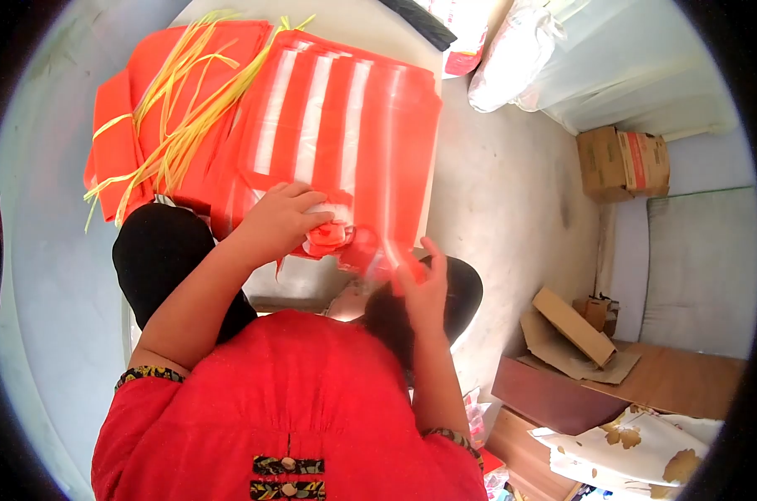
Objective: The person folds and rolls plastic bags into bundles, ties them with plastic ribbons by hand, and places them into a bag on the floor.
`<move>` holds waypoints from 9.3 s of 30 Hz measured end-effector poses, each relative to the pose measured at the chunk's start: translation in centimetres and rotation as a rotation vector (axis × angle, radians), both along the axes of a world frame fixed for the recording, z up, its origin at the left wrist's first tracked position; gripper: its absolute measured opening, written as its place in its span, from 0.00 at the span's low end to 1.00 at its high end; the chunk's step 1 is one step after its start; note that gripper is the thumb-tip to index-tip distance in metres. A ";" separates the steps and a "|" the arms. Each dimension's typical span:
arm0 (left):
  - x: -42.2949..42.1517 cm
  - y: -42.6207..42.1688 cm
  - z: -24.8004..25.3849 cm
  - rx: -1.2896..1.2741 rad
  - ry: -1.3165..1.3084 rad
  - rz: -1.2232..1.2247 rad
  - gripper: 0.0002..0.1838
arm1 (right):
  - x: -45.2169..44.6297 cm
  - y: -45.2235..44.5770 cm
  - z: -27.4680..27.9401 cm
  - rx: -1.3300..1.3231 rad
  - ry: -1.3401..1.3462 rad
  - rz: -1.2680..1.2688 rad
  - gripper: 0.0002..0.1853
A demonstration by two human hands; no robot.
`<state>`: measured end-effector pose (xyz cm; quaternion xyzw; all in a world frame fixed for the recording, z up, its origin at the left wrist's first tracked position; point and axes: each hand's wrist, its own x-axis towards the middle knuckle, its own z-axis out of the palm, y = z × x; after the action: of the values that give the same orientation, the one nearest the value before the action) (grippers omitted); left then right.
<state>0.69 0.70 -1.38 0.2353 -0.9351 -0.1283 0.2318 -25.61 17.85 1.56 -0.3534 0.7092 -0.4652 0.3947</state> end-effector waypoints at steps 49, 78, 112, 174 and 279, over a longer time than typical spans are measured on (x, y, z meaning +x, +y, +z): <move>-2.4 -1.5 -0.1 0.251 0.128 0.313 0.09 | 4.8 -10.6 -3.2 -0.568 0.841 0.685 0.20; 1.2 -2.5 0.1 0.010 0.123 0.251 0.15 | 4.0 -12.8 -3.1 -0.518 0.945 0.605 0.20; 5.1 -4.1 2.8 0.461 0.010 0.636 0.18 | 5.0 -21.2 -3.5 -0.553 0.939 0.603 0.13; 5.4 -6.6 -0.2 0.675 0.384 0.849 0.14 | -5.3 -18.3 -6.0 -0.310 0.256 0.176 0.09; 3.0 -5.8 -0.4 0.251 0.080 0.268 0.33 | 8.5 -20.3 -2.5 -0.317 0.988 1.046 0.13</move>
<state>3.74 -5.13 -1.78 0.3795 -0.8622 -0.2212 0.2524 -17.09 -2.47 -0.96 -0.8668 0.4671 -0.0995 0.1435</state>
